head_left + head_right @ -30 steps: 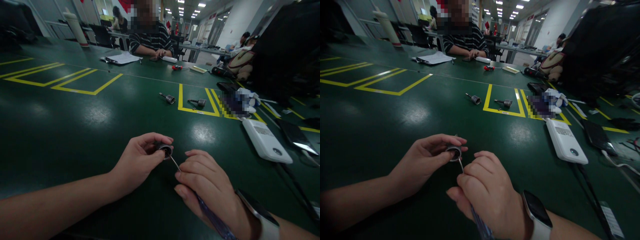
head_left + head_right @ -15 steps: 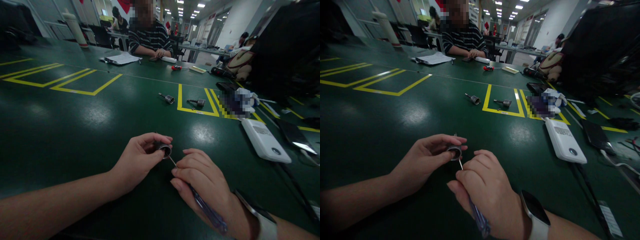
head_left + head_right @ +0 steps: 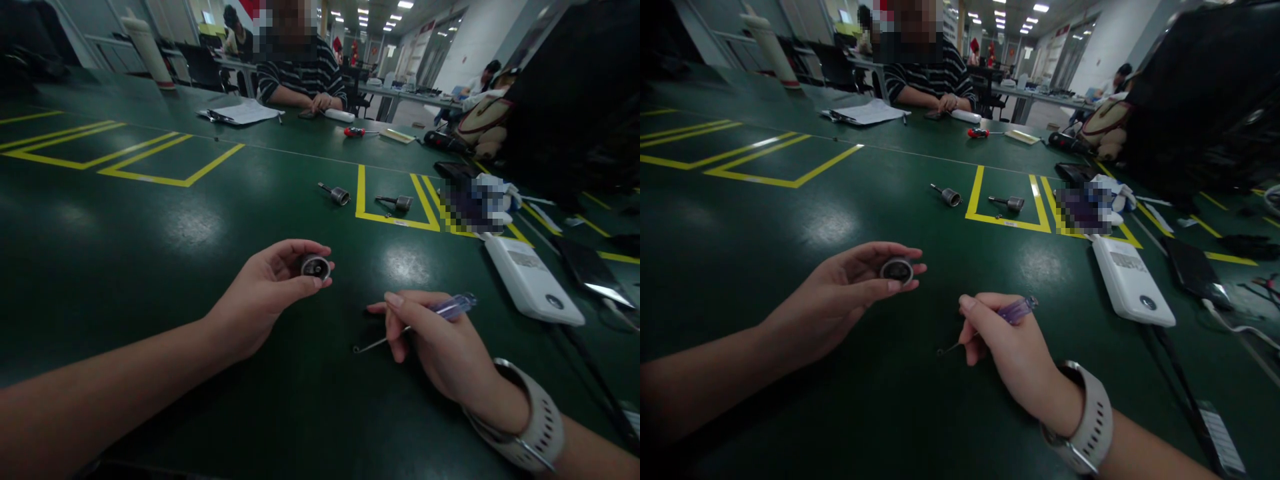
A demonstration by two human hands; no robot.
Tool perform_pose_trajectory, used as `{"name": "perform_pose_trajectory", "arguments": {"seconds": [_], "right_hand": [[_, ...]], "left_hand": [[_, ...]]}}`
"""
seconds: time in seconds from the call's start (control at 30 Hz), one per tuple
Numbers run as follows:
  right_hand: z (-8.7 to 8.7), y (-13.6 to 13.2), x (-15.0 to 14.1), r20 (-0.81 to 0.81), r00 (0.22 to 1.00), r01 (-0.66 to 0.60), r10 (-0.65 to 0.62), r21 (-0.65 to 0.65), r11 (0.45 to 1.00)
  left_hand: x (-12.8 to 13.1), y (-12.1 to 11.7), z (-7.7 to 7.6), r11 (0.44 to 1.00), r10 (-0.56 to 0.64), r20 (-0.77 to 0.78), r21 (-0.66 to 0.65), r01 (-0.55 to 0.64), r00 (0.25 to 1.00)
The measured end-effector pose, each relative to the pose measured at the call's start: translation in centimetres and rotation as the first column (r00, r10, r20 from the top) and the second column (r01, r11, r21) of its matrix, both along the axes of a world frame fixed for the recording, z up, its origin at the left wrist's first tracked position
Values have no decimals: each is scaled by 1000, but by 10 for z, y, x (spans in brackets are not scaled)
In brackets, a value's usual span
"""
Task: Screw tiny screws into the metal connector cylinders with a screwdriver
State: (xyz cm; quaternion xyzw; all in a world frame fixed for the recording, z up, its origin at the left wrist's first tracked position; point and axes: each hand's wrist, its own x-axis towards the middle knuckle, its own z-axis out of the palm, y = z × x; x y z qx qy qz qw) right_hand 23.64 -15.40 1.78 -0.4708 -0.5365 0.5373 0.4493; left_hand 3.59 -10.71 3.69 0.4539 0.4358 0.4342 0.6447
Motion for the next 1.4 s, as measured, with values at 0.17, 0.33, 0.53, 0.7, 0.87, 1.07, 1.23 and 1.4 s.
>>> {"name": "perform_pose_trajectory", "arguments": {"seconds": [0.17, 0.33, 0.53, 0.7, 0.87, 1.07, 1.23, 1.4], "right_hand": [[-3, 0, 1, -1, 999, 39, -39, 4, 999], [2, -5, -2, 194, 980, 30, -43, 70, 997], [8, -16, -11, 483, 868, -174, -119, 519, 837], [1, -15, -12, 618, 770, -346, -157, 612, 711], [6, -15, -10, 541, 806, -308, -239, 729, 611], [10, -16, -15, 485, 838, -301, -250, 793, 530], [7, -15, -16, 504, 828, -302, -245, 770, 562], [5, -14, -16, 509, 830, -300, -228, 753, 586]], "left_hand": [[-2, 4, -1, 1000, 1, 9, -13, -1, 1000], [-1, 2, -1, 1000, -12, 39, 15, 11, 999], [-2, 1, 1, 1000, -29, 11, -5, 29, 1000], [0, -1, -1, 999, -34, -20, 18, 34, 999], [0, -2, -4, 996, -67, -27, 62, 68, 997], [3, -8, -6, 990, -116, -86, 65, 122, 990], [5, -11, -6, 987, -122, -153, 87, 136, 981], [6, -12, -7, 979, -136, -188, 122, 161, 973]]}}
